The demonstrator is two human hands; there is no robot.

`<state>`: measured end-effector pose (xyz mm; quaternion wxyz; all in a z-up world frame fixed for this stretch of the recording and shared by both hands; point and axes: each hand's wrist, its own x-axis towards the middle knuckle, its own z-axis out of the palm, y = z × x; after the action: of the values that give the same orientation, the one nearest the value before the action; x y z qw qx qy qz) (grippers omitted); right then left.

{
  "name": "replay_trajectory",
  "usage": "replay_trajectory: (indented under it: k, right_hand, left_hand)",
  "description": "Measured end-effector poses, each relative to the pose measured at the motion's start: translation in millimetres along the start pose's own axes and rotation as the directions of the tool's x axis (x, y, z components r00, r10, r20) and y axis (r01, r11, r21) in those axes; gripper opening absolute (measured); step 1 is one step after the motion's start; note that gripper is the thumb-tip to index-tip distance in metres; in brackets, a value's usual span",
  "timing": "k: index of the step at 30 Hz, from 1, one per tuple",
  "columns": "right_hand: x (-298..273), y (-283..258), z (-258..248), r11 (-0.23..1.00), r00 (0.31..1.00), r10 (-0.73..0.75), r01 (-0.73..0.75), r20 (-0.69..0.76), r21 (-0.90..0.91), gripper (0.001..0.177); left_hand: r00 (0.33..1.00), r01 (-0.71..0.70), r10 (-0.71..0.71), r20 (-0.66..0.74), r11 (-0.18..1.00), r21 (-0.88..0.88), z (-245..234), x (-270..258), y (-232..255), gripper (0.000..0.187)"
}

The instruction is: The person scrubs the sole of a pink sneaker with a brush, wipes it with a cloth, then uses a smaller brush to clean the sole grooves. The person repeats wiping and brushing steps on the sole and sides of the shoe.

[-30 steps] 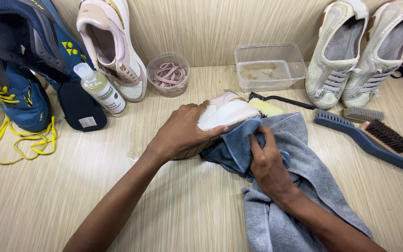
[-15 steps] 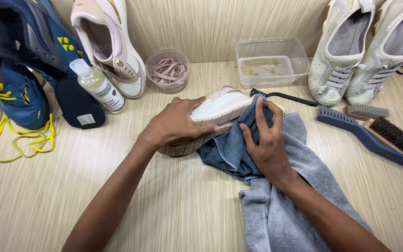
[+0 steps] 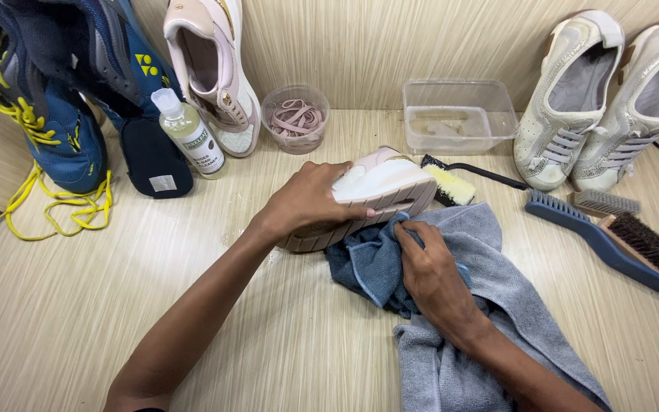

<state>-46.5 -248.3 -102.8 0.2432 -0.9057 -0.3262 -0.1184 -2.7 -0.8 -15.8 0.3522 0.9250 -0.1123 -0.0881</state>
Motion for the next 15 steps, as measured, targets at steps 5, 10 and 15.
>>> replay_trajectory:
  k: [5,10,15]
  right_hand:
    - [17,13,-7,0.978,0.893,0.168,-0.096,-0.418,0.187,0.031]
    - [23,-6,-7,0.989,0.913,0.117,-0.071,-0.391,0.13,0.033]
    - [10,-13,-6,0.995,0.936,0.043,-0.007,-0.35,0.104,0.034]
  left_hand:
    - [0.999,-0.042,0.041,-0.027,0.998,-0.042,-3,9,-20,0.117]
    - [1.0,0.012,-0.01,0.024,0.998,-0.065,-5,14,-15,0.133]
    - [0.989,-0.069,0.047,-0.137,0.985,-0.161,-1,8,-21,0.139]
